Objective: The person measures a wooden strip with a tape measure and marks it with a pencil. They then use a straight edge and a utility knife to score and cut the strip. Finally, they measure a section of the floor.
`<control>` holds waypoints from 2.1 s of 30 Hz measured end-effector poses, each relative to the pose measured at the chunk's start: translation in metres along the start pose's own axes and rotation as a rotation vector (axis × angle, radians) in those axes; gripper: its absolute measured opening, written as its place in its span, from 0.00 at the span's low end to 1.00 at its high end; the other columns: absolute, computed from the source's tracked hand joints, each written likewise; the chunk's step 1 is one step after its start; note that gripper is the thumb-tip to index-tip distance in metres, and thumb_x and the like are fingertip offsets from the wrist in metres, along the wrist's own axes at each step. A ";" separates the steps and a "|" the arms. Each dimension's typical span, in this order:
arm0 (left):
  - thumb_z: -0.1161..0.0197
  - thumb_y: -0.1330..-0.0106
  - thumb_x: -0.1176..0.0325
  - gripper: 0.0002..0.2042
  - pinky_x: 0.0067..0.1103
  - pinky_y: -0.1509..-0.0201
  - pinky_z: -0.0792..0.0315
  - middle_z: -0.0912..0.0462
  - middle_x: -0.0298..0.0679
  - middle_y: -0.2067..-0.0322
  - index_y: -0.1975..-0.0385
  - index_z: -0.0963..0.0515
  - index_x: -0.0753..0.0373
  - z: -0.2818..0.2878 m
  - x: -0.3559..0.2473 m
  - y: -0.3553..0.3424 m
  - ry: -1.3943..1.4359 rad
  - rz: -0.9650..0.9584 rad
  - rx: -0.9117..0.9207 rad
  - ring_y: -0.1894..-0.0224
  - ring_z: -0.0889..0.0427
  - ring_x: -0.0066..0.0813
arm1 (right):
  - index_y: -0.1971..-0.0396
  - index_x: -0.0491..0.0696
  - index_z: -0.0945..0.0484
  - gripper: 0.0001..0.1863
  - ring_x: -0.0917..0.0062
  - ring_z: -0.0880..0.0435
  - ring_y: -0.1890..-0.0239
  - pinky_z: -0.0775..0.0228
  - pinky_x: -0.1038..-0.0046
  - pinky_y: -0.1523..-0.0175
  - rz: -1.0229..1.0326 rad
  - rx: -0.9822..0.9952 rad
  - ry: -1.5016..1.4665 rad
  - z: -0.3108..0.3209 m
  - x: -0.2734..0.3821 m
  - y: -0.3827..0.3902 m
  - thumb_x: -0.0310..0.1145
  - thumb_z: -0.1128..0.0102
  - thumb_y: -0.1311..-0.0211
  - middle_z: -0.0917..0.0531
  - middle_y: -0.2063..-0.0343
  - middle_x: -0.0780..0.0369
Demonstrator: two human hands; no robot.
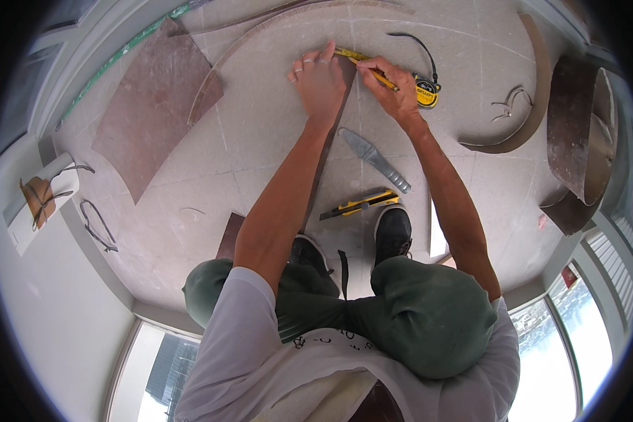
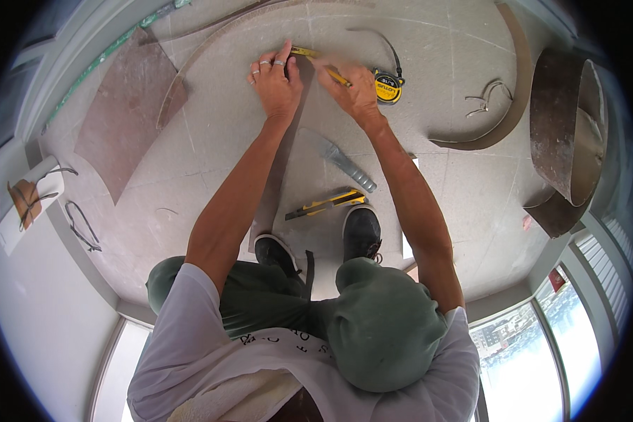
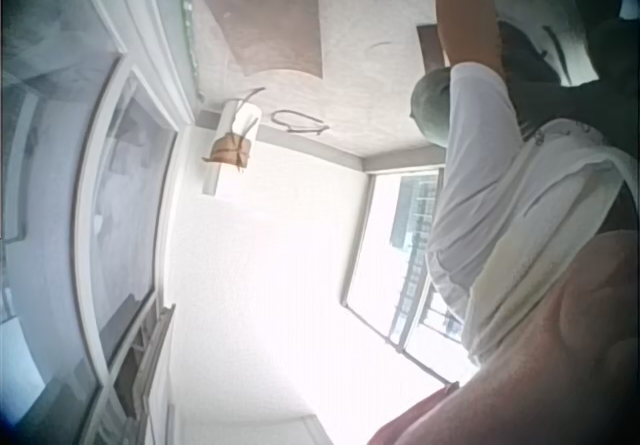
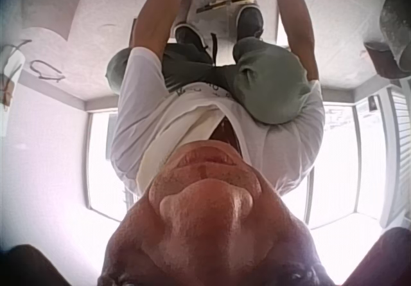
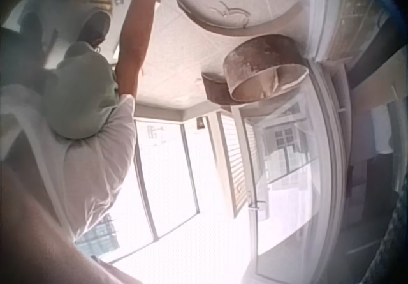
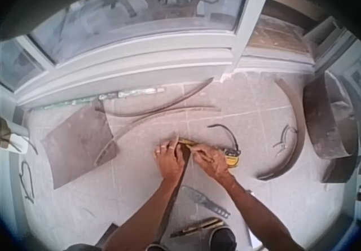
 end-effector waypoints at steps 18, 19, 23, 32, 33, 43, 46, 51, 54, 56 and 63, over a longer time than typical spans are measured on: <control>0.38 0.33 0.63 0.18 0.35 0.39 0.42 0.22 0.33 0.56 0.43 0.19 0.43 0.000 0.001 0.000 -0.015 -0.019 -0.026 0.48 0.29 0.36 | 0.59 0.48 0.18 0.06 0.71 0.11 0.63 0.22 0.75 0.56 0.030 0.040 -0.042 0.005 0.008 -0.005 0.29 0.37 0.35 0.12 0.64 0.61; 0.38 0.33 0.63 0.18 0.35 0.39 0.42 0.22 0.33 0.56 0.43 0.19 0.43 -0.001 0.001 0.000 -0.009 -0.016 -0.024 0.48 0.29 0.36 | 0.59 0.48 0.19 0.06 0.71 0.11 0.63 0.22 0.75 0.56 0.038 0.031 -0.040 0.005 0.007 -0.004 0.29 0.38 0.35 0.12 0.64 0.61; 0.38 0.33 0.62 0.18 0.35 0.40 0.42 0.22 0.33 0.56 0.43 0.18 0.43 -0.001 0.000 0.001 -0.005 -0.013 -0.024 0.48 0.29 0.36 | 0.59 0.48 0.19 0.06 0.71 0.12 0.64 0.22 0.73 0.58 0.049 0.077 -0.049 0.008 0.005 -0.005 0.30 0.38 0.34 0.12 0.63 0.62; 0.38 0.33 0.60 0.17 0.37 0.40 0.41 0.21 0.35 0.57 0.44 0.18 0.43 -0.001 0.005 0.000 0.006 0.012 -0.021 0.49 0.27 0.38 | 0.48 0.53 0.21 0.18 0.64 0.21 0.47 0.36 0.54 0.40 -0.035 -0.098 0.514 0.063 0.009 0.028 0.42 0.36 0.36 0.17 0.53 0.59; 0.38 0.33 0.60 0.17 0.38 0.40 0.40 0.20 0.35 0.57 0.44 0.17 0.43 -0.003 0.005 -0.001 -0.001 0.003 -0.018 0.49 0.27 0.38 | 0.48 0.53 0.22 0.20 0.63 0.22 0.46 0.37 0.53 0.40 -0.057 -0.096 0.553 0.063 0.002 0.034 0.43 0.35 0.38 0.18 0.51 0.59; 0.37 0.32 0.62 0.30 0.30 0.44 0.27 0.22 0.43 0.49 0.29 0.35 0.50 0.072 0.034 -0.053 0.174 -0.144 0.750 0.52 0.22 0.38 | 0.52 0.60 0.19 0.16 0.62 0.22 0.50 0.34 0.52 0.48 -0.063 -0.127 0.654 0.044 -0.024 0.043 0.43 0.36 0.41 0.17 0.54 0.62; 0.39 0.30 0.63 0.28 0.31 0.43 0.27 0.24 0.43 0.46 0.29 0.35 0.50 0.117 0.040 -0.027 -0.040 -0.446 0.741 0.48 0.22 0.39 | 0.54 0.59 0.18 0.14 0.61 0.21 0.52 0.33 0.53 0.49 -0.083 -0.142 0.616 0.043 -0.025 0.039 0.42 0.36 0.41 0.17 0.56 0.61; 0.41 0.29 0.64 0.24 0.37 0.32 0.35 0.27 0.39 0.40 0.33 0.32 0.54 0.174 0.063 0.073 -0.155 -0.675 0.949 0.36 0.29 0.38 | 0.57 0.57 0.17 0.11 0.60 0.20 0.54 0.31 0.54 0.50 -0.093 -0.236 0.530 0.052 -0.012 0.041 0.39 0.36 0.40 0.16 0.58 0.60; 0.40 0.29 0.63 0.24 0.37 0.29 0.38 0.31 0.37 0.36 0.33 0.32 0.56 0.180 0.075 0.124 -0.194 -0.605 0.921 0.32 0.33 0.37 | 0.58 0.55 0.17 0.12 0.61 0.19 0.56 0.29 0.56 0.51 -0.061 -0.168 0.464 0.047 0.018 0.058 0.37 0.36 0.41 0.16 0.59 0.60; 0.39 0.30 0.62 0.26 0.36 0.28 0.39 0.34 0.35 0.34 0.33 0.32 0.58 0.177 0.080 0.142 -0.180 -0.554 0.859 0.30 0.35 0.36 | 0.58 0.53 0.18 0.12 0.62 0.19 0.57 0.29 0.57 0.51 -0.055 -0.100 0.406 0.040 0.046 0.082 0.36 0.35 0.42 0.16 0.60 0.59; 0.39 0.32 0.64 0.27 0.37 0.28 0.39 0.33 0.36 0.34 0.33 0.33 0.61 0.167 0.073 0.160 -0.210 -0.505 0.784 0.29 0.37 0.36 | 0.60 0.49 0.19 0.11 0.61 0.20 0.58 0.30 0.60 0.52 -0.229 0.096 0.176 0.017 0.124 0.173 0.33 0.36 0.43 0.17 0.62 0.58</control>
Point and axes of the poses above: each hand's wrist, its own y-axis away from the middle knuckle, its own z-axis out of the back of the hand, x = y × z, the point moved 1 cm from there along -y, towards the middle knuckle
